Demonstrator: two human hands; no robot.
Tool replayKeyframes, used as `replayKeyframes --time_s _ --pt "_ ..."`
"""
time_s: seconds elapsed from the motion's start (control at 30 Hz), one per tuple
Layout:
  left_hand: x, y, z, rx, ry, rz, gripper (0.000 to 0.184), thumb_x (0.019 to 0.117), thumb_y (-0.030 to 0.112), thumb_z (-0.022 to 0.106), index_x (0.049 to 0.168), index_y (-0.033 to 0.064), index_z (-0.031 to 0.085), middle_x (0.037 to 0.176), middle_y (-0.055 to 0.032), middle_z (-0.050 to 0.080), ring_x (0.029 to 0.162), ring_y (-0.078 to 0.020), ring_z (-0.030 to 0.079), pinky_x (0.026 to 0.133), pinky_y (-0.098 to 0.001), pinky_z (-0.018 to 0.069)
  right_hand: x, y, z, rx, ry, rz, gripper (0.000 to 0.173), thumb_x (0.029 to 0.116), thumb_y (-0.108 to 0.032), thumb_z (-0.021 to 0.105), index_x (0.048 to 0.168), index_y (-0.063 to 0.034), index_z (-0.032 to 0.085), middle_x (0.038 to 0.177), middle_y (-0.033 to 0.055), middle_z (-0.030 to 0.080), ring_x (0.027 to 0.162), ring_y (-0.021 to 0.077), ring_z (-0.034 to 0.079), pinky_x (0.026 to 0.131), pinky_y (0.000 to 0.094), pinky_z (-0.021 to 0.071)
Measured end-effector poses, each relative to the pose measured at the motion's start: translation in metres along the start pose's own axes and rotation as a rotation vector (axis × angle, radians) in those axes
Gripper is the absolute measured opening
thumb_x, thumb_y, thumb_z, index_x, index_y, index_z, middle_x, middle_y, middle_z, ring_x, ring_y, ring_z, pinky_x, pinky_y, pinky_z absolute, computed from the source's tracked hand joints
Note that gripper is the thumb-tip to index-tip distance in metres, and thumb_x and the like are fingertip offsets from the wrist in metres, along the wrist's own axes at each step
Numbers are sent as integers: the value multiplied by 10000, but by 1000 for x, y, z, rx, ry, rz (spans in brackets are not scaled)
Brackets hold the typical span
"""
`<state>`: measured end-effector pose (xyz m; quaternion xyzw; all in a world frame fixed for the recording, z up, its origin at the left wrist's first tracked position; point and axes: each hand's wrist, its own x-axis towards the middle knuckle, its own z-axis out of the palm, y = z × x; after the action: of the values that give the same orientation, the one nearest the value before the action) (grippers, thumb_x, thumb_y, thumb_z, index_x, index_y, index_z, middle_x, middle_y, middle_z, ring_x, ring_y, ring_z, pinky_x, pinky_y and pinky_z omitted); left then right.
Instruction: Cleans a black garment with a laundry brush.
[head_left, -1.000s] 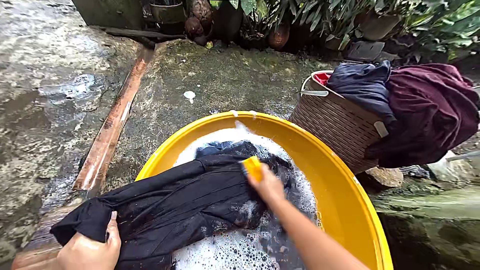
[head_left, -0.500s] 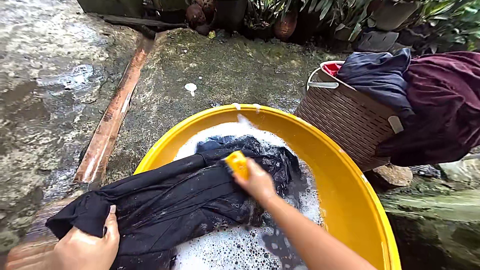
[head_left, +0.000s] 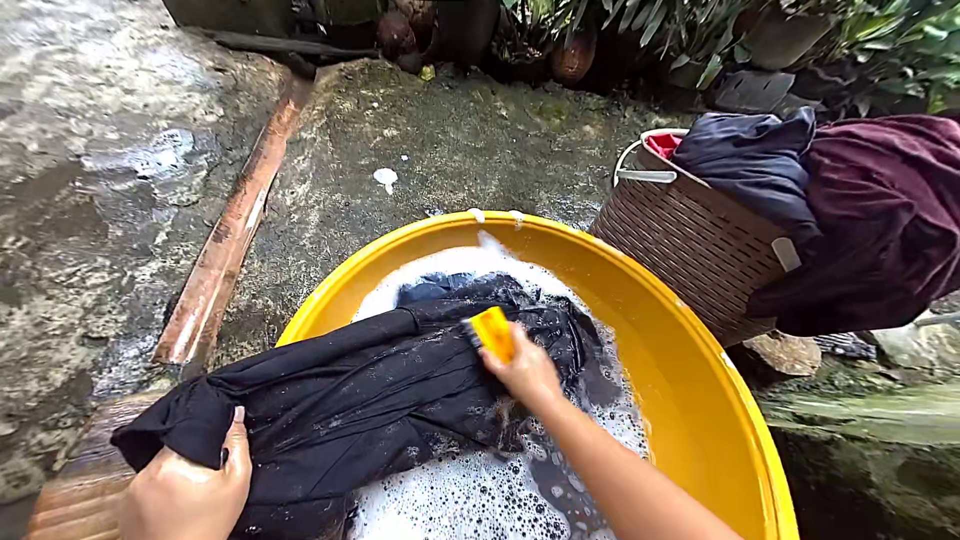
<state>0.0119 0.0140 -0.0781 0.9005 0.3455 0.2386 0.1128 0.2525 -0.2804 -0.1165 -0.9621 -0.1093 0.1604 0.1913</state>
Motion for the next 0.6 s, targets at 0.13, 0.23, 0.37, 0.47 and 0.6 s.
replayKeyframes --time_s 0.13,0.23,0.37,0.47,0.6 --pt "-2 2 1 28 16 13 530 1021 365 556 1063 -149 679 954 -355 705 916 -521 714 814 -643 536 54 82 -23 -93 47 345 690 996 -494 630 1490 -51 441 1189 307 677 1103 505 669 899 687 518" --pt "-2 4 1 13 17 0 509 1016 343 559 1072 -148 681 960 -354 707 918 -518 717 822 -642 537 67 57 -39 101 107 469 655 995 -455 642 1442 -1 489 1185 321 670 1123 497 660 930 689 503" --pt "-4 -1 2 -7 -1 -22 514 1020 343 581 1117 -155 669 1030 -356 703 1001 -494 710 907 -610 530 -4 -43 -16 218 13 16 638 939 -445 706 1408 -57 513 984 202 717 896 379 718 778 604 579" --pt "-6 -7 3 -30 -5 -15 503 1024 329 586 1108 -162 661 1047 -362 693 1024 -474 705 931 -588 526 -23 -45 10 57 34 -291 681 884 -485 751 1415 -91 586 1056 161 731 897 341 736 753 569 598" --pt "-6 -6 3 -15 6 0 508 1025 338 580 1093 -160 663 1024 -358 696 999 -484 706 899 -609 525 34 58 -17 -55 74 176 658 972 -471 676 1451 -58 497 1104 293 702 1009 503 695 828 712 531"
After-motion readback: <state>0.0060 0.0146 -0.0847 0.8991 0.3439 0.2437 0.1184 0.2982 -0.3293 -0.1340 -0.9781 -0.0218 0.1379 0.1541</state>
